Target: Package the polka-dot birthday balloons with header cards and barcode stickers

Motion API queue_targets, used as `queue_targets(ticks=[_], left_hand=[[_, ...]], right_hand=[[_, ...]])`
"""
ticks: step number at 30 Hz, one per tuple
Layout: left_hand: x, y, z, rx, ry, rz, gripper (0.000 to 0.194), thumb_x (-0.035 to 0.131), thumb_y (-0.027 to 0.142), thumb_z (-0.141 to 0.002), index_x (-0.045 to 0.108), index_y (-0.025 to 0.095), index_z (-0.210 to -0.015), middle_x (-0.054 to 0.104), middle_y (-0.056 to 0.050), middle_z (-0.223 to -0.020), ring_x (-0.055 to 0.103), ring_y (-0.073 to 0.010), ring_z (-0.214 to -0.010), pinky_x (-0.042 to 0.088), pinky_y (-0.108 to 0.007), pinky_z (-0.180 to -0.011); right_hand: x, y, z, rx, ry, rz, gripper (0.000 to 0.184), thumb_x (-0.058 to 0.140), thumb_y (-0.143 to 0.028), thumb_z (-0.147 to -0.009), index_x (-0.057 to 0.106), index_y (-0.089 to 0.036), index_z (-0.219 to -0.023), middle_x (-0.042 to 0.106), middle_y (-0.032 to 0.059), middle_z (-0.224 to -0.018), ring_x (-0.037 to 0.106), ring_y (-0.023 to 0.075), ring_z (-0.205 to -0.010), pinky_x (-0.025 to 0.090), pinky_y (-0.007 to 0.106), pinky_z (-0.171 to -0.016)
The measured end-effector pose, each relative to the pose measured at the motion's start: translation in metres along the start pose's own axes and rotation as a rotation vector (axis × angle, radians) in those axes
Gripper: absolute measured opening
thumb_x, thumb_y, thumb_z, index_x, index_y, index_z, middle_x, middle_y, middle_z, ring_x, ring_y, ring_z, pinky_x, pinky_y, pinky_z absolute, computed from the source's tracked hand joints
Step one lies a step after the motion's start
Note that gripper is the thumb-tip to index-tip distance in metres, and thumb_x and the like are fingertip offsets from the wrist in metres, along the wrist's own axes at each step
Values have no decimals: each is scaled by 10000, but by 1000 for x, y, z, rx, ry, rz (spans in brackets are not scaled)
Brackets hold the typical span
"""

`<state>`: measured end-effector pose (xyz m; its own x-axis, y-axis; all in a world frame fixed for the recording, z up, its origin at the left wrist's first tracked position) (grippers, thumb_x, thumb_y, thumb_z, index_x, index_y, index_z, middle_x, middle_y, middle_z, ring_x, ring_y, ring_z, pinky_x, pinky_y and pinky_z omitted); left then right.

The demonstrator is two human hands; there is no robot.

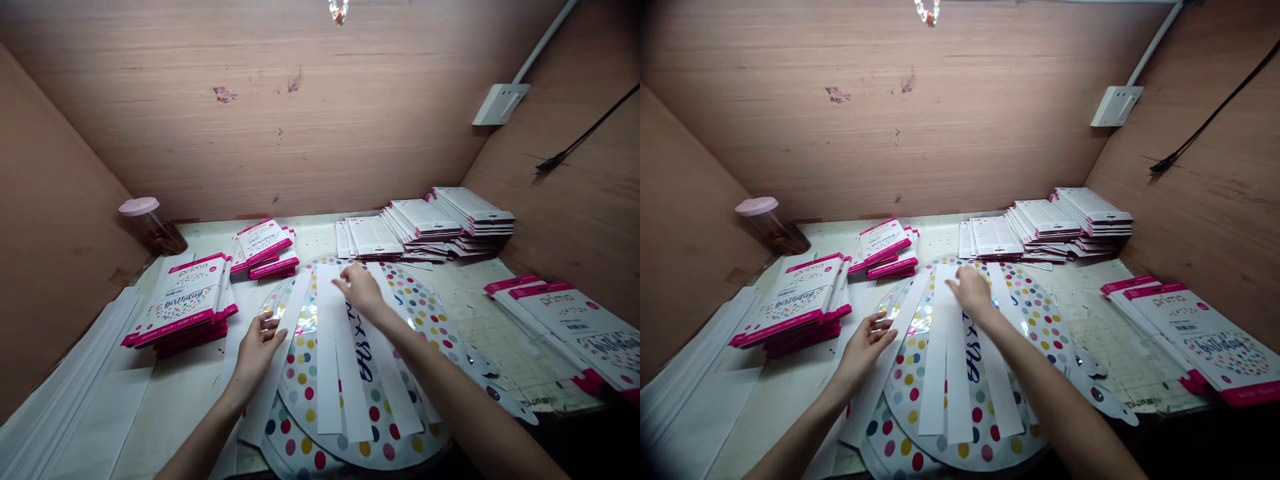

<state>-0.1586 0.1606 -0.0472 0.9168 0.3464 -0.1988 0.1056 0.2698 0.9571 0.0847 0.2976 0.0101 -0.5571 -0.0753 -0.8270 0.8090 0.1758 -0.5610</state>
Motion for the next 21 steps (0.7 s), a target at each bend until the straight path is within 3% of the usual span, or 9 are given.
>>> queue_targets(ticks=[3,6,9,13,17,21], left_hand=[[-6,28,13,177,68,-265,612,707,528,-689,560,196,-1181,517,-131,-1301,492,-344,-1254,420,-506,-1043],[1,51,32,325,30,-344,523,643,522,-767,570,250,-1207,515,-103,-1334,432,-337,-1320,352,-517,-1108],[7,55,47,360,-60,-344,427,641,488,-800,609,300,-1182,548,-75,-1331,486,-324,-1283,405,-470,-1083],[-5,48,56,365,-56,-370,369,650,465,-808,647,316,-1146,600,-63,-1277,559,-317,-1207,460,-434,-1041],[-13,40,56,340,-49,-370,340,627,468,-831,661,306,-1128,637,-60,-1220,600,-291,-1158,504,-391,-999],[-9,41,56,322,-93,-359,339,601,469,-855,670,273,-1122,660,-65,-1188,628,-273,-1119,544,-367,-949]], right_hand=[[-51,43,-37,-18,145,200,352,568,-192,-882,523,-96,-1217,460,223,-1381,406,323,-1314,324,439,-1063],[-68,67,-71,-138,117,353,503,687,-137,-792,506,-105,-1261,402,194,-1456,275,311,-1408,242,427,-1140],[-66,75,-99,-272,29,467,429,696,-217,-826,554,-147,-1225,478,130,-1406,395,282,-1338,340,448,-1097],[-57,76,-121,-406,-75,585,324,594,-344,-922,583,-174,-1197,566,91,-1278,571,237,-1127,484,474,-949],[-42,75,-129,-488,-142,669,310,603,-346,-914,592,-165,-1165,585,87,-1234,578,229,-1100,489,457,-933],[-34,73,-132,-536,-160,717,285,655,-228,-826,624,-120,-1087,606,161,-1181,567,290,-1093,489,425,-907]])
Point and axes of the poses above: each hand's wrist, its own z-axis away from the middle knuckle, its own x-axis out of the palm, y = z × x, the point moved 10 cm from there along -z, towards the middle knuckle
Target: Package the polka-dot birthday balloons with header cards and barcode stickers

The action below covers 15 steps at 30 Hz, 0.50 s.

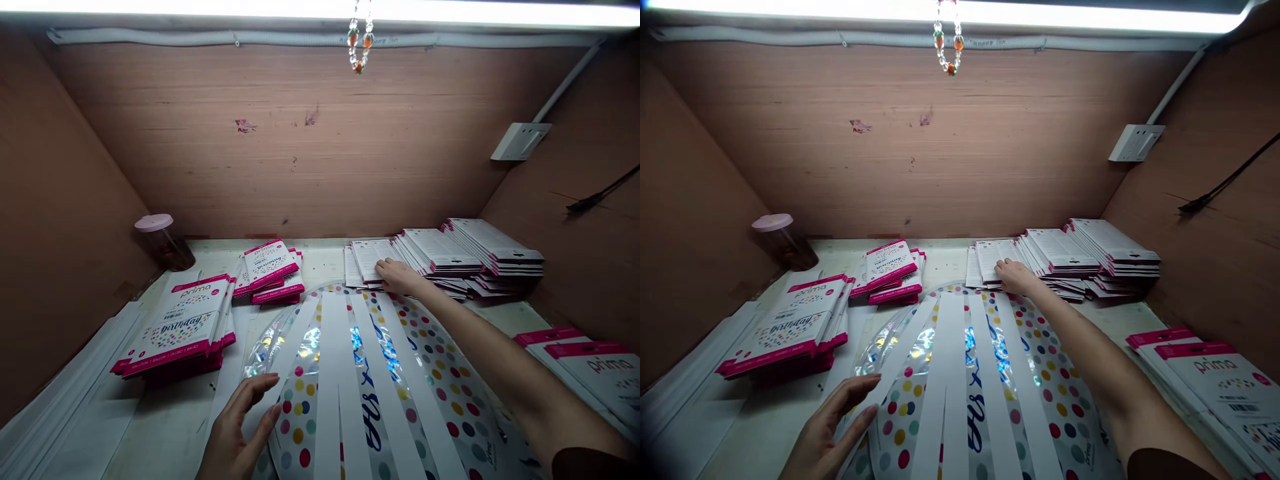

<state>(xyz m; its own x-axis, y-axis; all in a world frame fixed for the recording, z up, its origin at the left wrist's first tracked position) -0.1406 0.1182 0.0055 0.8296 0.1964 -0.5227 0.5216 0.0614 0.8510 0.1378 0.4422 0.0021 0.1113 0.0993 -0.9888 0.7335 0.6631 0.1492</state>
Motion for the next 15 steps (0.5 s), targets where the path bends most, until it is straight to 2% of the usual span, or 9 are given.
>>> queue_targets(ticks=[2,8,15], left_hand=[[1,2,1,1,-11,9,336,588,469,-866,671,263,-1119,674,-66,-1163,640,-263,-1099,555,-356,-931],[3,-3,1,-13,-16,33,332,586,478,-872,675,253,-1099,683,-68,-1135,651,-249,-1075,557,-331,-926],[4,-1,0,-16,-22,84,306,594,465,-871,691,250,-1065,694,-63,-1097,664,-240,-1044,564,-295,-903]], right_hand=[[-1,1,-1,-24,2,14,300,640,-203,-798,625,-126,-1087,605,187,-1185,560,316,-1098,489,413,-893],[-3,4,-1,-114,-28,39,364,655,-333,-771,616,-184,-1101,612,141,-1193,593,294,-1059,498,362,-831],[-5,4,-4,-181,-48,72,357,648,-291,-746,627,-184,-1085,618,132,-1188,601,279,-1047,488,327,-783]])
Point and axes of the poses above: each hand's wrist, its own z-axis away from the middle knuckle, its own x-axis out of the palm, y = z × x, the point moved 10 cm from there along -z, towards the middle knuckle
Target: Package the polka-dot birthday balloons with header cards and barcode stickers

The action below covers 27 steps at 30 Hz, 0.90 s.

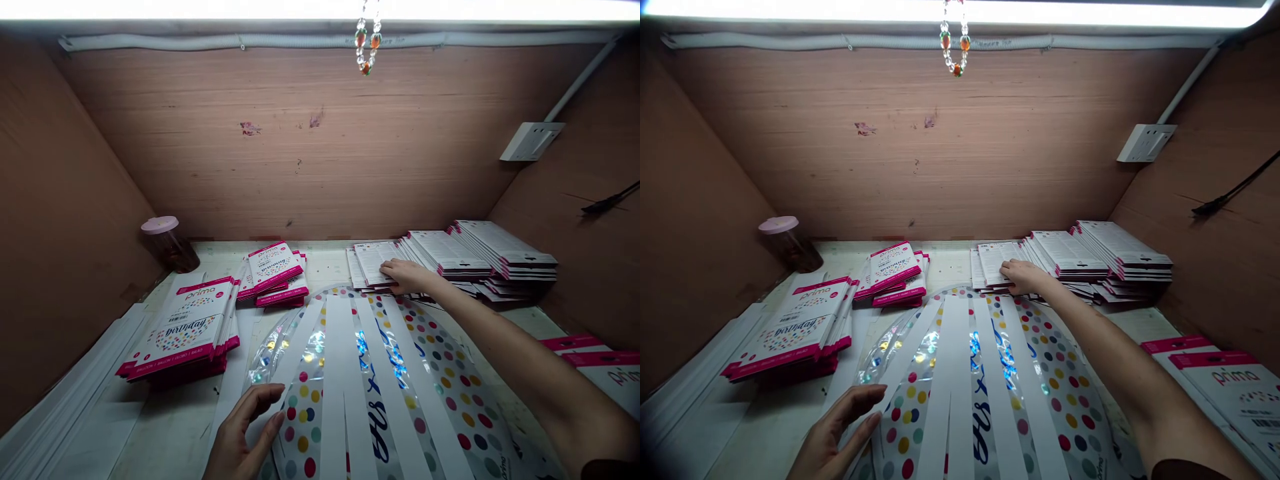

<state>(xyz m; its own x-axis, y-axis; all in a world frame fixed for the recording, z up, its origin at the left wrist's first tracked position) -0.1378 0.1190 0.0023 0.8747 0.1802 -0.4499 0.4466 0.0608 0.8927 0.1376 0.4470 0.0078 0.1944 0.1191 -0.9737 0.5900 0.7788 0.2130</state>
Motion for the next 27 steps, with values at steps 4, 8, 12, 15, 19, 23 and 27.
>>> queue_targets(ticks=[4,8,12,15,19,23,27], left_hand=[[-2,-1,2,-6,4,16,300,601,457,-868,699,242,-1053,701,-68,-1071,670,-245,-1029,567,-301,-898],[1,-4,3,-27,16,69,298,615,470,-855,704,240,-1021,698,-66,-1057,674,-241,-1012,575,-291,-877],[3,-5,6,-78,60,137,321,626,501,-836,706,236,-998,691,-61,-1060,673,-233,-999,574,-276,-871],[6,-6,7,-108,54,152,342,624,519,-828,705,227,-987,692,-68,-1059,668,-239,-1008,576,-274,-860],[9,-7,8,-110,41,183,326,633,511,-826,705,233,-979,693,-60,-1061,674,-231,-995,576,-262,-849],[8,-5,7,-86,44,185,306,632,494,-833,706,234,-975,698,-57,-1057,670,-230,-1003,568,-263,-862],[9,4,7,-61,41,157,295,626,480,-838,706,229,-970,698,-56,-1045,673,-221,-989,564,-261,-866]], right_hand=[[-4,4,-2,1,-1,17,307,629,-296,-767,645,-194,-1057,637,123,-1136,616,269,-1003,478,316,-761],[-6,0,-4,-22,-6,36,317,640,-277,-754,640,-187,-1058,642,121,-1106,615,269,-984,473,318,-752],[-4,-4,-8,-44,-11,51,345,675,-300,-732,637,-180,-1054,641,120,-1091,610,273,-980,472,323,-754],[-2,-5,-9,-51,-12,60,335,682,-298,-729,640,-184,-1041,641,116,-1085,609,266,-969,469,316,-737],[-3,-7,-8,-54,11,63,308,674,-252,-724,645,-186,-1023,645,108,-1076,604,247,-956,459,297,-726],[-9,-8,-9,16,102,62,292,643,-194,-718,646,-169,-1009,651,121,-1076,588,257,-951,448,309,-733],[-31,0,-9,210,286,51,272,513,-101,-808,634,-117,-1051,655,191,-1092,577,297,-982,432,353,-768]])
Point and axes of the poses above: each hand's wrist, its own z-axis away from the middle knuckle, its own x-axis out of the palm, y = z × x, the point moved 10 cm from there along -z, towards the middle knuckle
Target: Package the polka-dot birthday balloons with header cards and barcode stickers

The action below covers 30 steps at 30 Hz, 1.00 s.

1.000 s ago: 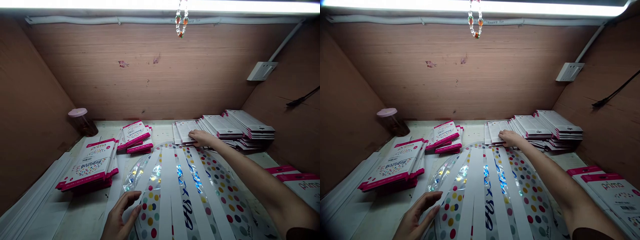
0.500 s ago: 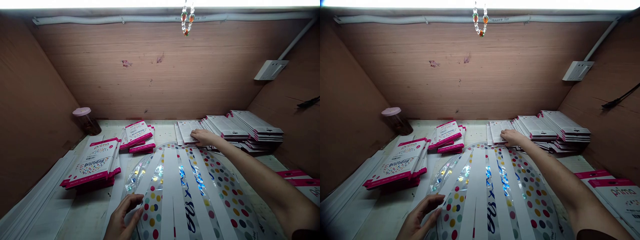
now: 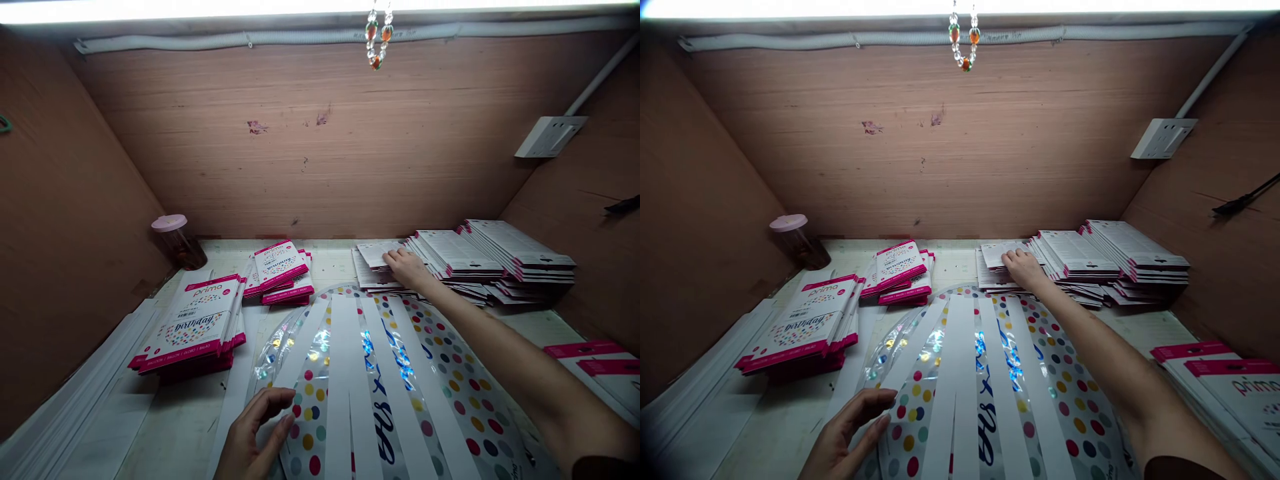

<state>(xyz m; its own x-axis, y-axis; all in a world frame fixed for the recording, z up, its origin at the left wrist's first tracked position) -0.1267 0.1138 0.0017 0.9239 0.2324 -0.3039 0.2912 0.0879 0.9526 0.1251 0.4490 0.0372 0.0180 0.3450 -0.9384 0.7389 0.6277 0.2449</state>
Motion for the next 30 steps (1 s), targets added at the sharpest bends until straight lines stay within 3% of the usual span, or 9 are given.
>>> queue_targets(ticks=[5,8,10,13,16,19,22,26,30], left_hand=[[16,19,-3,46,-105,-33,297,580,473,-875,693,234,-1011,695,-62,-1048,666,-227,-994,553,-313,-908],[29,28,-9,70,-164,-68,345,575,462,-888,645,262,-1159,649,-84,-1212,624,-268,-1117,513,-395,-987],[37,35,-13,98,-154,-75,493,606,450,-875,522,289,-1334,521,-97,-1407,518,-306,-1273,443,-464,-1063],[54,46,-16,173,-111,-21,821,676,407,-841,207,339,-1512,235,-84,-1595,255,-325,-1450,265,-539,-1162],[88,52,-13,231,-209,66,974,752,326,-788,117,346,-1525,169,-88,-1611,126,-315,-1486,158,-548,-1190],[124,48,-2,243,-382,168,658,713,244,-817,396,271,-1393,405,-124,-1473,274,-309,-1442,251,-536,-1168],[136,44,5,284,-418,259,274,613,203,-885,527,228,-1145,563,-100,-1235,448,-278,-1326,367,-507,-1106],[136,41,8,312,-406,260,172,602,189,-892,519,217,-1040,581,-75,-1100,560,-232,-1146,440,-450,-1033],[136,42,8,338,-399,250,158,580,183,-900,504,215,-1035,575,-72,-1069,574,-214,-1086,446,-435,-1013]], right_hand=[[-70,7,19,163,233,-70,352,322,-109,-938,631,-124,-1106,683,164,-1113,614,264,-994,455,338,-822],[-125,5,78,271,446,-214,317,363,-246,-983,623,-155,-1140,706,122,-1036,650,236,-912,499,321,-801],[-144,8,140,388,638,-534,220,538,-338,-926,668,-193,-1027,713,53,-805,655,210,-709,531,305,-653],[-122,-6,226,511,692,-960,166,706,-372,-806,713,-209,-837,689,9,-641,636,187,-555,528,273,-496],[-83,-48,271,481,497,-1212,174,728,-374,-777,753,-226,-863,738,37,-727,690,225,-618,584,304,-538],[-53,-88,288,470,295,-1339,308,701,-352,-798,713,-263,-1093,730,78,-1078,697,289,-966,594,426,-841],[-51,-106,290,416,330,-1421,226,623,-295,-863,688,-289,-1080,716,56,-1120,646,270,-1107,460,496,-1051],[-50,-112,291,347,383,-1503,187,596,-230,-883,663,-305,-1041,727,28,-1088,663,238,-1069,413,487,-1098],[-40,-110,297,365,382,-1526,166,552,-327,-913,672,-303,-1025,730,43,-1073,661,256,-1065,384,502,-1113]])
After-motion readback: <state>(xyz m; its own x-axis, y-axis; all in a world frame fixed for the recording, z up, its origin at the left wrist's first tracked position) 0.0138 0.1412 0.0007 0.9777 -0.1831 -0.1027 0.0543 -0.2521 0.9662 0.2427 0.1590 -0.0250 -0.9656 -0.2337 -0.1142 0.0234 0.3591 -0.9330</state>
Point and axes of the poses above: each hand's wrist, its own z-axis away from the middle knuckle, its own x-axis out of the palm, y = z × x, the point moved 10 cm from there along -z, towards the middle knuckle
